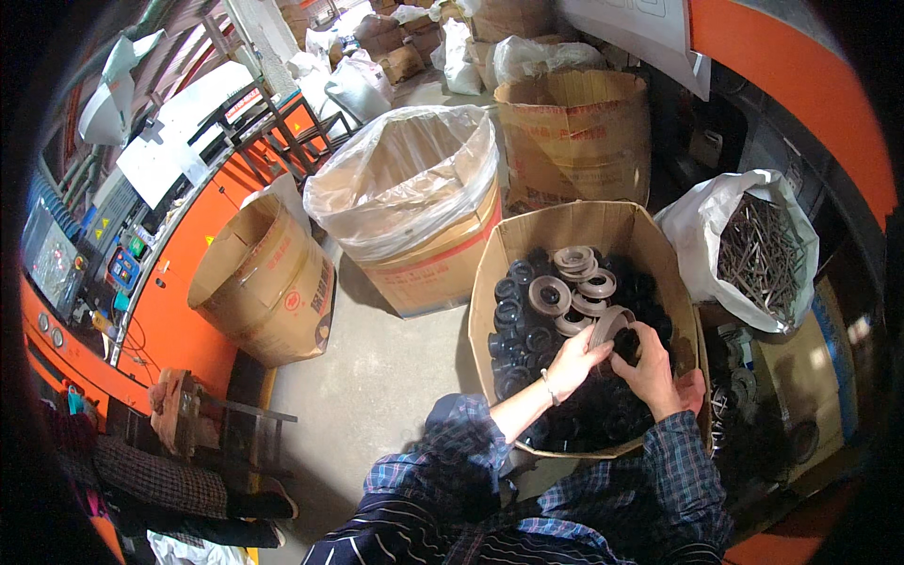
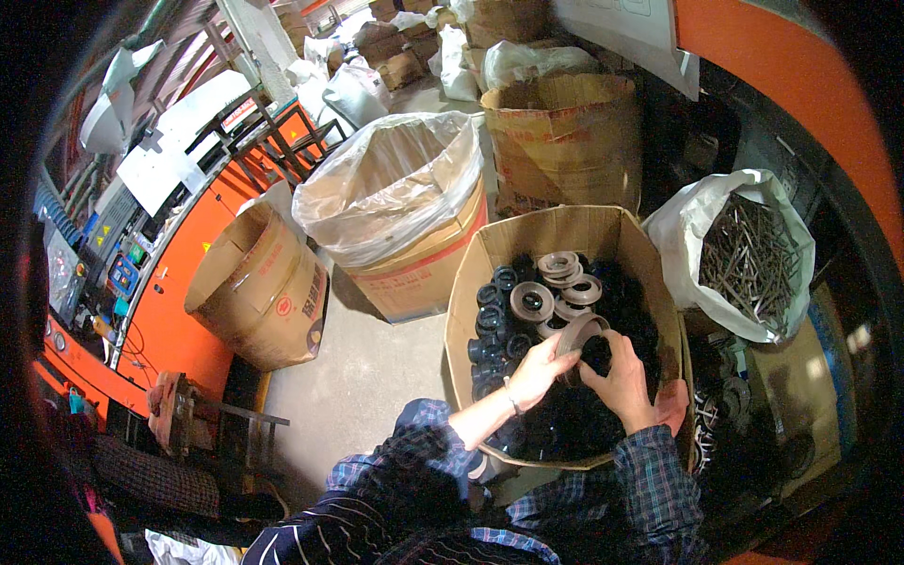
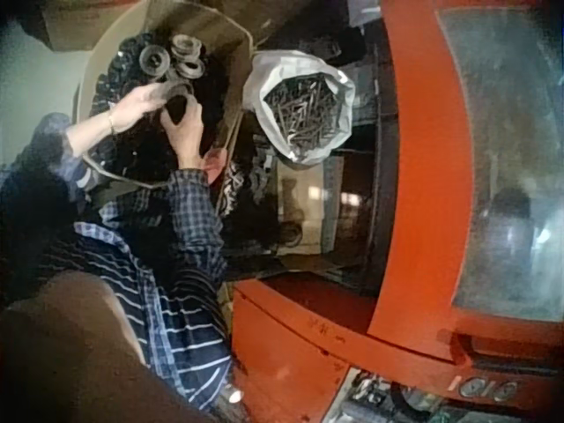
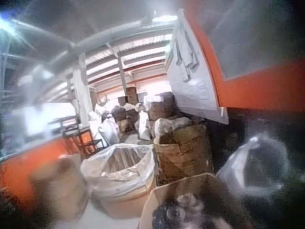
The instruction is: The person sits on the floor and repeatedly picks up black plastic components and metal rings from a cardboard box. They insert the metal rings into the plastic components by hand and place the assembled units back into the box. The process is repeated continuously throughout the clip.
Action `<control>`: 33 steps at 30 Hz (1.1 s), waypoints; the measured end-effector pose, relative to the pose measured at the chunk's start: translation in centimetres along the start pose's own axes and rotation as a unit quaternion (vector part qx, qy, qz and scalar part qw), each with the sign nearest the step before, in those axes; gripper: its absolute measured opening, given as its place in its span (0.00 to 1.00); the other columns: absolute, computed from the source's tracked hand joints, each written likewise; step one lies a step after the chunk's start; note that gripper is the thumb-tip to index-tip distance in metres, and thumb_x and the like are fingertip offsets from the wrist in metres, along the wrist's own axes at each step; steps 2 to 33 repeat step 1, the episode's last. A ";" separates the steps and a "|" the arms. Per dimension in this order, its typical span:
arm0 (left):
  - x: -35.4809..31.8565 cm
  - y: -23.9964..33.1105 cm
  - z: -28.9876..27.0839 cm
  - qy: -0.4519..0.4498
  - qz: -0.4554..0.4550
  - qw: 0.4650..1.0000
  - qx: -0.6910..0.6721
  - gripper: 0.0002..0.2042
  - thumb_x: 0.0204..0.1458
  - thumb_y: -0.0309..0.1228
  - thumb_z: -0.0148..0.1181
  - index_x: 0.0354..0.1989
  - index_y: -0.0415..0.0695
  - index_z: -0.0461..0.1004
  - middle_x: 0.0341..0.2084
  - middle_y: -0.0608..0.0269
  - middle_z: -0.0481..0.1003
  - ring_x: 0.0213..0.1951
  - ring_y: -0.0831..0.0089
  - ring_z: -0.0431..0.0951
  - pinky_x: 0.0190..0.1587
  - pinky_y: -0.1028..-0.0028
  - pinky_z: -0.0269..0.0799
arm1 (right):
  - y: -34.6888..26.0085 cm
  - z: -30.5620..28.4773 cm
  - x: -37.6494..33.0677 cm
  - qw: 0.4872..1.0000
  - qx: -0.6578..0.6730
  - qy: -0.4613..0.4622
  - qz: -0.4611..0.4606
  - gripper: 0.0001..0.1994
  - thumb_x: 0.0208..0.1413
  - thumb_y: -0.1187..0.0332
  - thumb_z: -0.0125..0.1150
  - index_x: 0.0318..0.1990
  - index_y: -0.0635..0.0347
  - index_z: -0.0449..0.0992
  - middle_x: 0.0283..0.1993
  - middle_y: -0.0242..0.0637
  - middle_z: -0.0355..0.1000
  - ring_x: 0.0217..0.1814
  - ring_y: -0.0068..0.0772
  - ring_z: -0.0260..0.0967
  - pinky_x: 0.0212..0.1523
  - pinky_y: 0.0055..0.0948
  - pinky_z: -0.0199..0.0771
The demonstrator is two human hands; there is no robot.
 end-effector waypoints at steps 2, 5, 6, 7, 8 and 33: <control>-0.6 0.2 0.3 -0.006 0.000 0.999 0.034 0.24 0.59 0.26 0.56 0.65 0.41 0.61 0.56 0.64 0.70 0.55 0.78 0.67 0.60 0.78 0.59 | 0.8 0.9 0.3 1.000 0.003 -0.004 0.018 0.34 0.53 0.54 0.68 0.64 0.58 0.62 0.56 0.50 0.70 0.51 0.45 0.74 0.50 0.35 0.73; -0.6 0.2 0.3 -0.006 0.000 0.999 0.034 0.24 0.59 0.26 0.56 0.65 0.41 0.61 0.56 0.64 0.70 0.55 0.78 0.67 0.60 0.78 0.59 | 0.8 0.9 0.3 1.000 0.003 -0.004 0.018 0.34 0.53 0.54 0.68 0.64 0.58 0.62 0.56 0.50 0.70 0.51 0.45 0.74 0.50 0.35 0.73; -0.6 0.2 0.3 -0.006 0.000 0.999 0.034 0.24 0.59 0.26 0.56 0.65 0.41 0.61 0.56 0.64 0.70 0.55 0.78 0.67 0.60 0.78 0.59 | 0.8 0.9 0.3 1.000 0.003 -0.004 0.018 0.34 0.53 0.54 0.68 0.64 0.58 0.62 0.56 0.50 0.70 0.51 0.45 0.74 0.50 0.35 0.73; -0.6 0.2 0.3 -0.006 0.000 0.999 0.034 0.24 0.59 0.26 0.56 0.65 0.41 0.61 0.56 0.64 0.70 0.55 0.78 0.67 0.60 0.78 0.59 | 0.8 0.9 0.3 1.000 0.003 -0.004 0.018 0.34 0.53 0.54 0.68 0.64 0.58 0.62 0.56 0.50 0.70 0.51 0.45 0.74 0.50 0.35 0.73; -0.6 0.2 0.3 -0.006 0.000 0.999 0.034 0.24 0.59 0.26 0.56 0.65 0.41 0.61 0.56 0.64 0.70 0.55 0.78 0.67 0.60 0.78 0.59 | 0.8 0.9 0.3 1.000 0.003 -0.004 0.018 0.34 0.53 0.54 0.68 0.64 0.58 0.62 0.56 0.50 0.70 0.51 0.45 0.74 0.50 0.35 0.73; -0.6 0.2 0.3 -0.006 0.000 0.999 0.034 0.24 0.59 0.26 0.56 0.65 0.41 0.61 0.56 0.64 0.70 0.55 0.78 0.67 0.60 0.78 0.59 | 0.8 0.9 0.3 1.000 0.003 -0.004 0.018 0.34 0.53 0.54 0.68 0.64 0.58 0.62 0.56 0.50 0.70 0.51 0.45 0.74 0.50 0.35 0.73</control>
Point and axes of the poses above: each hand's wrist, its own x-axis towards the middle knuckle, its own z-axis out of the palm, y = z × x, the point moved 5 cm from there along x, towards the middle knuckle
